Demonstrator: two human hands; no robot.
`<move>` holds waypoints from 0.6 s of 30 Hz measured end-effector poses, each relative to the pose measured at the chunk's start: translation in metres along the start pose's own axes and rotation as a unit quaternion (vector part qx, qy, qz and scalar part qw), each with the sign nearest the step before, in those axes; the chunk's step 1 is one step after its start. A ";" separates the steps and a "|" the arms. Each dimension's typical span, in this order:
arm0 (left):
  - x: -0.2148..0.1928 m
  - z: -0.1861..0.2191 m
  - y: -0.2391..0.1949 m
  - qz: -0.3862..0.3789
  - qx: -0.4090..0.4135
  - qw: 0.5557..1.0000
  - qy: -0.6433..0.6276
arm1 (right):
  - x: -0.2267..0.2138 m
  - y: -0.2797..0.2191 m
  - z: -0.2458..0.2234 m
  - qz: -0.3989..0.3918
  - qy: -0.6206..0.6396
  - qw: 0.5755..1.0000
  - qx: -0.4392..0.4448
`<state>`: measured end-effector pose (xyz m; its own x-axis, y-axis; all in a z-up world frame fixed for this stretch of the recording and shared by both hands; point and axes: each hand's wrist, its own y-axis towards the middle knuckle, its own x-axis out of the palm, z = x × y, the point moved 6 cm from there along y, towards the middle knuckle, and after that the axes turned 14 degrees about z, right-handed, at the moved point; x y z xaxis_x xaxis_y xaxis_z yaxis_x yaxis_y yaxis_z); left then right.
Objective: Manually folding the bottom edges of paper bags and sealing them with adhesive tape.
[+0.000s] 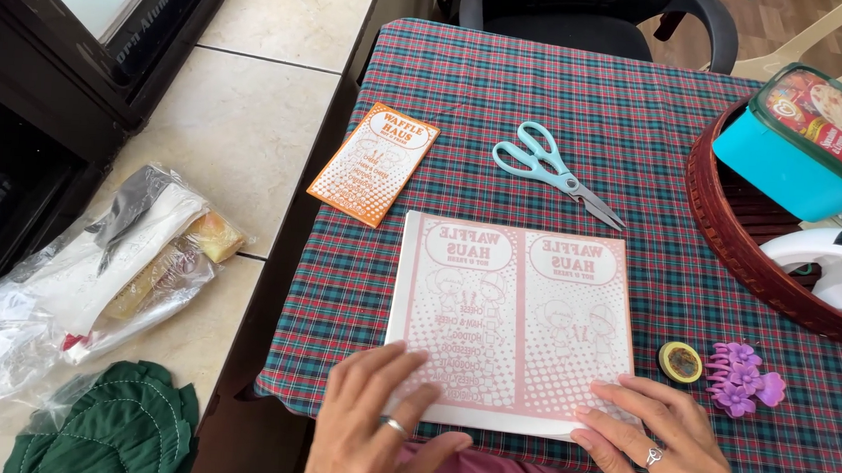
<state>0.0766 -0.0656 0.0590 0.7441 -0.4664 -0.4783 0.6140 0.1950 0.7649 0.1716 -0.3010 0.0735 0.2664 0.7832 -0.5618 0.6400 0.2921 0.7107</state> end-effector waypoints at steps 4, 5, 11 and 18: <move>0.021 0.016 0.004 -0.036 0.088 0.994 -0.044 | 0.000 -0.001 0.001 0.000 0.005 1.000 -0.029; 0.024 0.016 0.005 -0.036 0.090 0.994 -0.045 | 0.001 -0.001 0.002 0.002 0.004 1.000 -0.029; 0.032 0.018 0.009 -0.053 0.107 0.992 -0.049 | 0.003 -0.005 0.004 0.028 0.010 0.999 -0.019; 0.036 0.015 0.009 -0.057 0.084 0.993 -0.054 | 0.005 -0.007 0.007 0.053 -0.009 0.998 0.036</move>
